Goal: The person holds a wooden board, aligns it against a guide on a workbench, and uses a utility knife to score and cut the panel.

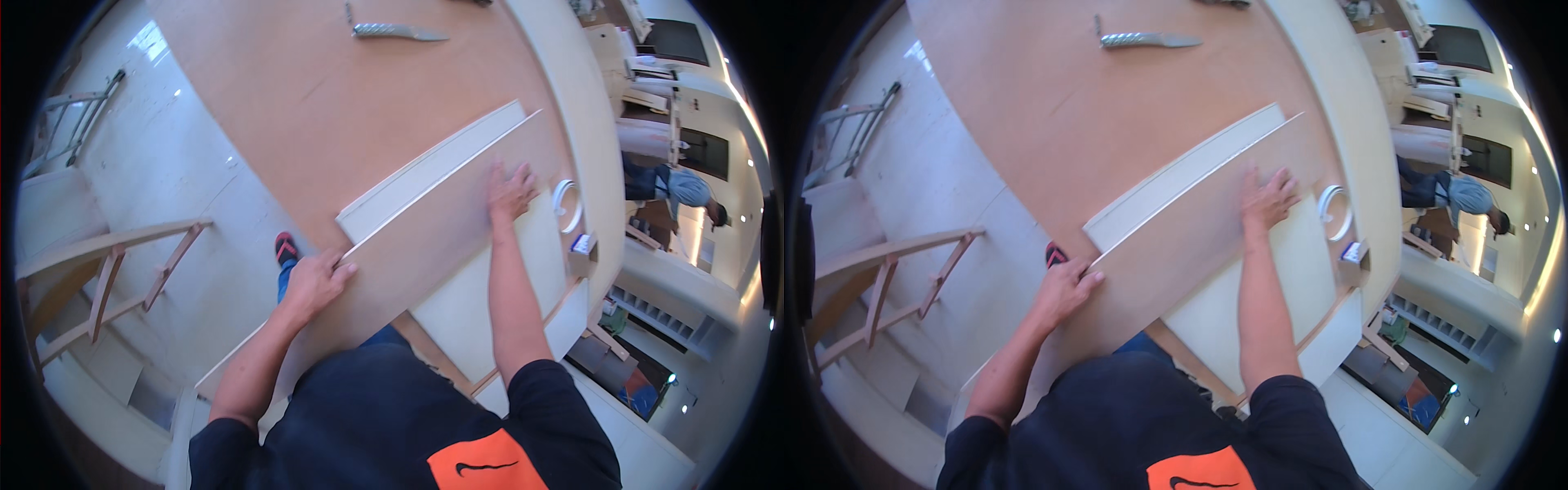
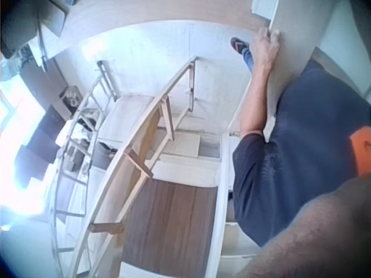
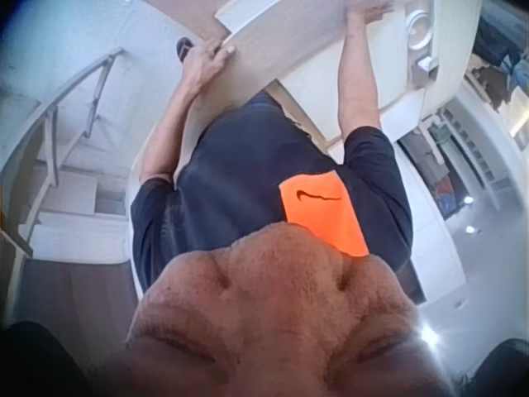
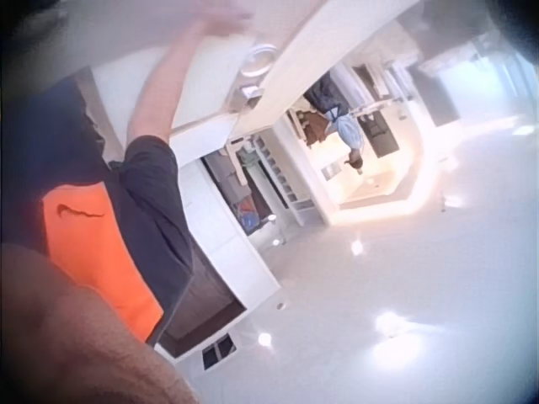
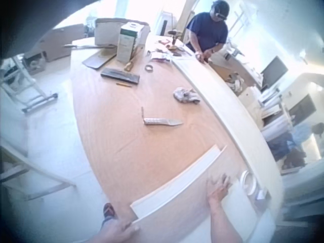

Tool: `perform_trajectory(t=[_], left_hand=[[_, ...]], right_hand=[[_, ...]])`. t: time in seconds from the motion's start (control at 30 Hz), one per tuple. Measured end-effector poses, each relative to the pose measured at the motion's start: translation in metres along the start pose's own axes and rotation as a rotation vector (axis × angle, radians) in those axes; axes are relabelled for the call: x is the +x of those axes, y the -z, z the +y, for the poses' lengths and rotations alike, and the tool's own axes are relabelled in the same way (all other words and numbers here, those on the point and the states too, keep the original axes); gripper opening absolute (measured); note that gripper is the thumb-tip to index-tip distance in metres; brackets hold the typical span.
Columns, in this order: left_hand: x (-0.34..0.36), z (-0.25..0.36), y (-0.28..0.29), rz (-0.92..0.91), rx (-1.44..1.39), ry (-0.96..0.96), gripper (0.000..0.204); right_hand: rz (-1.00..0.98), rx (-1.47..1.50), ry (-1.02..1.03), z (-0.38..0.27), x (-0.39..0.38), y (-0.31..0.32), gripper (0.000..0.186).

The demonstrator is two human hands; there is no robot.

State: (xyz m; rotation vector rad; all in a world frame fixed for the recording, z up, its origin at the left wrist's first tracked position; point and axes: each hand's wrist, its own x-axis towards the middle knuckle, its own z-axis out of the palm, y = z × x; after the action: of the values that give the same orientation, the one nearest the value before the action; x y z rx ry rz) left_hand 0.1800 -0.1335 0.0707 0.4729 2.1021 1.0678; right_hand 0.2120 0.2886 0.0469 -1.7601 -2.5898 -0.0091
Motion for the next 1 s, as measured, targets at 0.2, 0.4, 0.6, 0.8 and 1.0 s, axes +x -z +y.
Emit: perform_trajectory(t=[0.2,0.4,0.6,0.8,1.0], left_hand=[[-0.0003,0.0031,0.0039,-0.119,-0.037,0.153,0.036],[0.0007,0.0042,0.0051,-0.115,-0.04,0.153,0.038],[0.0027,0.0009,0.0055,-0.11,-0.064,0.141,0.038],[0.0042,0.0026,0.0077,-0.121,-0.065,0.14,0.038],[0.0041,0.0013,0.0063,-0.112,-0.113,0.139,0.034]], right_hand=[[-0.009,0.02,-0.011,-0.0029,-0.0015,0.0016,0.106],[-0.024,0.021,-0.012,-0.0038,-0.0019,0.0035,0.107],[-0.02,0.018,-0.02,-0.0033,-0.0001,0.0016,0.108],[-0.018,0.019,-0.026,-0.0033,0.0004,0.001,0.107],[-0.001,0.017,-0.023,-0.0034,0.0001,-0.0003,0.105]])
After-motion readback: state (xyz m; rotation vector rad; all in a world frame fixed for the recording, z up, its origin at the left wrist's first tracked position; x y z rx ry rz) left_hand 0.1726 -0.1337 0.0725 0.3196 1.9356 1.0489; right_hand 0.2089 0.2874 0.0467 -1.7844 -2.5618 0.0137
